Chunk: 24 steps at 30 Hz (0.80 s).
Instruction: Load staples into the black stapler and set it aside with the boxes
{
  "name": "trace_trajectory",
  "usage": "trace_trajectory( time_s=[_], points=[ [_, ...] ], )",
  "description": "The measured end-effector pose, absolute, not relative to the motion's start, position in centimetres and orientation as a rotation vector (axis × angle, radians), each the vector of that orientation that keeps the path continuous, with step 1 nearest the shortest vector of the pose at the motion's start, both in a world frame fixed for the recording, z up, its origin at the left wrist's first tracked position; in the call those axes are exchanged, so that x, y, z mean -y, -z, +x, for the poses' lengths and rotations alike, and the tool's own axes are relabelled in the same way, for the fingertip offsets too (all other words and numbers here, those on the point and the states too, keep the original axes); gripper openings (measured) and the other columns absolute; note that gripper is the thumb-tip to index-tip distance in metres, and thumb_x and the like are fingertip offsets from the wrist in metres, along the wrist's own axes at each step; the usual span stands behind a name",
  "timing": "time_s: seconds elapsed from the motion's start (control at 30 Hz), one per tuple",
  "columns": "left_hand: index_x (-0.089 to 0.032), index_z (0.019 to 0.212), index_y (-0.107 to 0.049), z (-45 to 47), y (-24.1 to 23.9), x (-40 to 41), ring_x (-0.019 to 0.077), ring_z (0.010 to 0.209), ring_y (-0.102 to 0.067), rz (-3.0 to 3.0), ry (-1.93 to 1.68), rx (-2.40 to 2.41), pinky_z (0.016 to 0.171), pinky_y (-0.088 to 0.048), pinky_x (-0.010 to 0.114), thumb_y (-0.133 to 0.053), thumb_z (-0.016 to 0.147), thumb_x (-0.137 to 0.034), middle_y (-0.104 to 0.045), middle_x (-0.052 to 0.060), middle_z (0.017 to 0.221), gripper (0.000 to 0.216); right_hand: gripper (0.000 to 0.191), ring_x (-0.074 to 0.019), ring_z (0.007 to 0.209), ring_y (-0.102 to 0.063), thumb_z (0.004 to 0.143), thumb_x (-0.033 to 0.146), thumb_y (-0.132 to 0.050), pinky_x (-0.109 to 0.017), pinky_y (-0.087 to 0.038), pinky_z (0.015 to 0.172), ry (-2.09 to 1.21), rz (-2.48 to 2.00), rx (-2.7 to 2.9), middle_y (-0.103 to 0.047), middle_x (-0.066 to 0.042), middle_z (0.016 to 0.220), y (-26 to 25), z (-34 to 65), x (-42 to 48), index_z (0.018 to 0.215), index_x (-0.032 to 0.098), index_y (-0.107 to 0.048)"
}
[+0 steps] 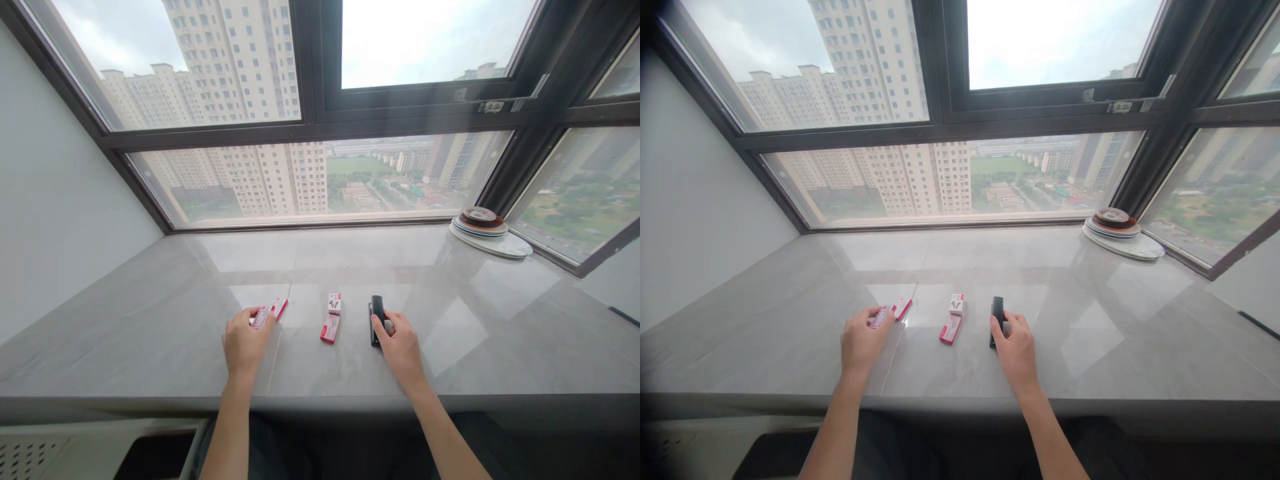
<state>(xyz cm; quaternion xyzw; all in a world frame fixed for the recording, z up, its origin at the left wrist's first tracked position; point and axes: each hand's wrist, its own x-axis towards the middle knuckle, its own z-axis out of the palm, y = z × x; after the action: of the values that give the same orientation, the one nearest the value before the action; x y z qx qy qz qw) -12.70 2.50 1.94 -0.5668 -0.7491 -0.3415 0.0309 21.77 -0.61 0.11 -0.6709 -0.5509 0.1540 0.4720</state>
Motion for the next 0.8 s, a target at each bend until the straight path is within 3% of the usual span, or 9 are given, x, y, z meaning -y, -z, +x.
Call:
trace_trajectory(
  time_s=[0.17,0.27,0.4,0.5,0.6,0.7,0.8],
  points=[
    [-0.027,0.109,-0.07,-13.6,-1.7,0.6,0.0351,0.107,-0.056,-1.761,0.769,2.396,0.088,-0.046,0.044,-0.066,0.086,-0.047,-0.065,0.009,0.113,0.031,0.052,-0.0186,0.068,-0.061,0.094,0.061,-0.054,-0.034,-0.049,0.075,-0.379,-1.649,1.361,-0.069,-0.01,0.101,-0.2,21.7,0.4,0.115,0.017,-0.073],
    [-0.026,0.123,-0.067,-10.1,-2.5,1.4,0.036,0.116,-0.052,-1.754,0.87,2.3,0.094,-0.045,0.047,-0.061,0.092,-0.043,-0.059,0.011,0.125,0.035,0.05,-0.019,0.068,-0.061,0.092,0.06,-0.056,-0.034,-0.049,0.075,-0.382,-1.635,1.383,-0.07,-0.01,0.1,-0.3,21.6,0.3,0.112,0.018,-0.074],
    [-0.031,0.121,-0.068,-2.2,-3.2,1.4,0.0298,0.115,-0.054,-2.178,1.012,2.047,0.099,-0.044,0.044,-0.052,0.099,-0.036,-0.058,0.008,0.121,0.027,0.047,-0.0174,0.064,-0.059,0.09,0.057,-0.058,-0.034,-0.05,0.072,-0.396,-1.618,1.389,-0.071,-0.009,0.099,-0.5,21.6,0.5,0.111,0.018,-0.075],
    [-0.031,0.128,-0.064,1.8,-3.0,0.7,0.0303,0.117,-0.053,-2.334,0.972,2.002,0.098,-0.044,0.045,-0.058,0.097,-0.041,-0.056,0.009,0.123,0.033,0.053,-0.0154,0.059,-0.056,0.09,0.057,-0.058,-0.032,-0.05,0.067,-0.431,-1.596,1.38,-0.071,-0.008,0.097,-0.6,21.6,0.7,0.122,0.017,-0.072],
    [-0.029,0.14,-0.054,2.4,-2.6,-0.1,0.0326,0.123,-0.049,-2.303,0.947,2.052,0.1,-0.043,0.046,-0.066,0.091,-0.045,-0.053,0.01,0.13,0.053,0.059,-0.0141,0.058,-0.053,0.09,0.056,-0.058,-0.031,-0.05,0.062,-0.502,-1.574,1.386,-0.07,-0.007,0.097,-0.8,22.0,1.0,0.135,0.018,-0.065],
    [-0.026,0.132,-0.057,1.3,-2.4,0.3,0.0321,0.12,-0.05,-2.292,0.917,2.103,0.1,-0.044,0.046,-0.069,0.089,-0.044,-0.055,0.01,0.125,0.048,0.052,-0.0164,0.069,-0.059,0.09,0.05,-0.059,-0.03,-0.052,0.066,-0.518,-1.545,1.455,-0.069,-0.007,0.106,-1.3,22.7,1.1,0.132,0.022,-0.067],
    [-0.03,0.118,-0.065,0.4,-2.5,2.0,0.0306,0.121,-0.051,-2.521,0.856,1.973,0.105,-0.042,0.046,-0.071,0.088,-0.043,-0.057,0.007,0.128,0.033,0.042,-0.0215,0.096,-0.065,0.089,0.038,-0.059,-0.032,-0.054,0.083,-0.529,-1.465,1.597,-0.068,-0.006,0.117,-2.4,23.2,0.7,0.127,0.026,-0.07]
  ],
)
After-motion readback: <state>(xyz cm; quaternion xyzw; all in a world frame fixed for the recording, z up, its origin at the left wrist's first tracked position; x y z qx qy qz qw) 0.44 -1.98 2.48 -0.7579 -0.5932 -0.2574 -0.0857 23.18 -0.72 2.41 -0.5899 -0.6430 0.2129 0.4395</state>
